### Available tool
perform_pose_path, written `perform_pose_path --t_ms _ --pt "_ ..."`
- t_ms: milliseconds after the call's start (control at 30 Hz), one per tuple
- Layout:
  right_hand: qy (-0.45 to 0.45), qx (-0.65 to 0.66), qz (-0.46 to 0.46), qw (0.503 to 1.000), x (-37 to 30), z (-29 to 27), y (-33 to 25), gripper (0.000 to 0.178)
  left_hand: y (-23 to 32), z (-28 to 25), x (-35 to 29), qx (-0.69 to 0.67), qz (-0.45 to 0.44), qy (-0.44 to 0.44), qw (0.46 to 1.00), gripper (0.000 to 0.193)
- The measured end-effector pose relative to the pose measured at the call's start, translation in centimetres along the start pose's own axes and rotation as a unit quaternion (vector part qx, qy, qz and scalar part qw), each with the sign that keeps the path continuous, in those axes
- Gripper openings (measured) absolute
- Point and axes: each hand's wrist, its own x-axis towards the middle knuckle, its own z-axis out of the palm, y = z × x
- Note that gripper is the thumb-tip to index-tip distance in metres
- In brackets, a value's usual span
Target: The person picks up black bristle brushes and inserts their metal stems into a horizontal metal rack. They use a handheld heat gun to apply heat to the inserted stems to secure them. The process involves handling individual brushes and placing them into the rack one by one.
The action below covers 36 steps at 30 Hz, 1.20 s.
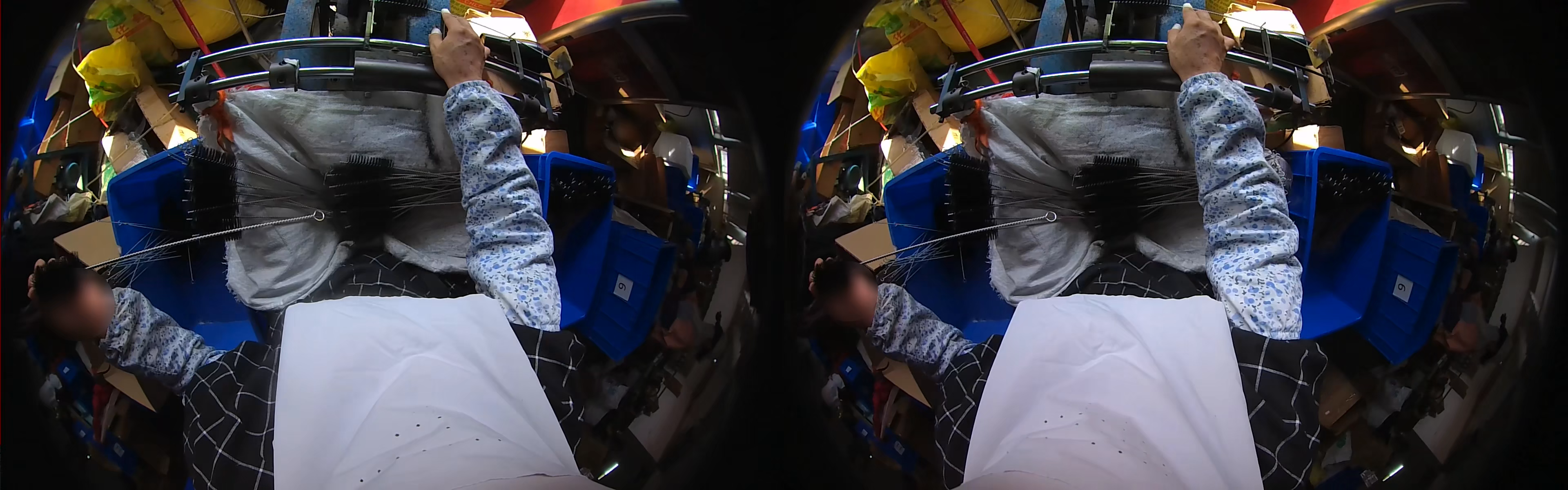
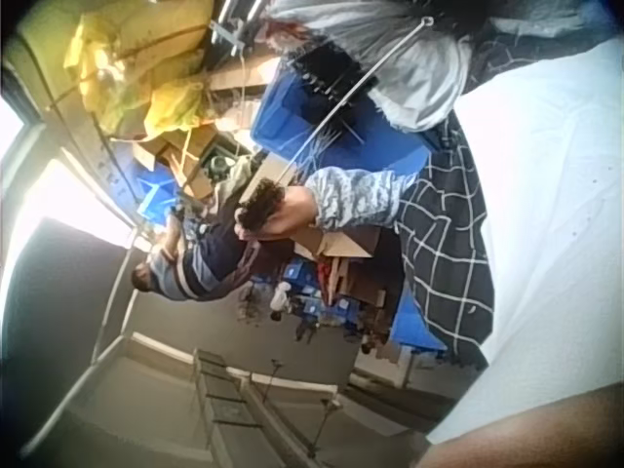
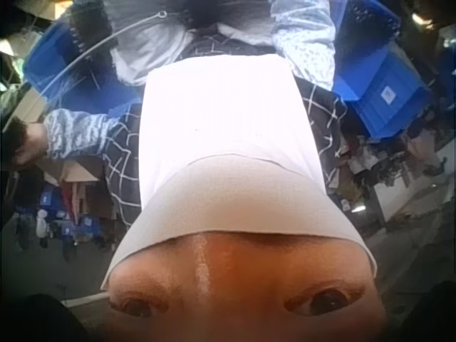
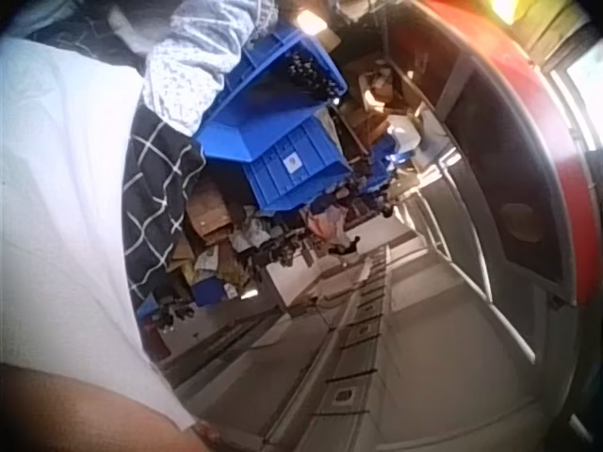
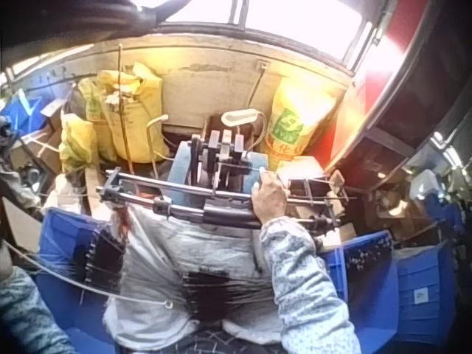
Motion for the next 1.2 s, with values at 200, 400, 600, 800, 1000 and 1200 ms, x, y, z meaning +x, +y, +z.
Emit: perform_pose_path --t_ms 200,400,600,800,1000,1200 --pt "-0.004 -0.015 0.010 1.000 0.2 0.1 -1.5 0.037 -2.3 0.1 -1.5 -0.422 -0.189 0.011 0.887 0.028" --pt "-0.033 -0.033 0.045 0.998 0.9 -1.3 -5.1 0.036 0.9 0.5 -0.4 -0.452 -0.291 0.027 0.843 0.030" --pt "-0.038 -0.055 0.055 0.996 1.6 -0.7 -6.9 0.034 2.2 1.1 0.5 -0.565 -0.359 -0.032 0.742 0.033" --pt "-0.038 -0.050 0.034 0.997 0.5 -1.1 -4.5 0.035 3.1 3.9 -1.0 -0.664 -0.341 -0.027 0.665 0.027" --pt "-0.031 -0.043 0.014 0.998 0.5 -2.1 2.8 0.040 7.8 5.2 -0.7 -0.660 -0.333 -0.022 0.673 0.022" --pt "-0.157 -0.089 0.050 0.982 3.9 -2.7 6.9 0.036 13.5 6.0 0.0 -0.775 -0.315 -0.108 0.538 0.020"
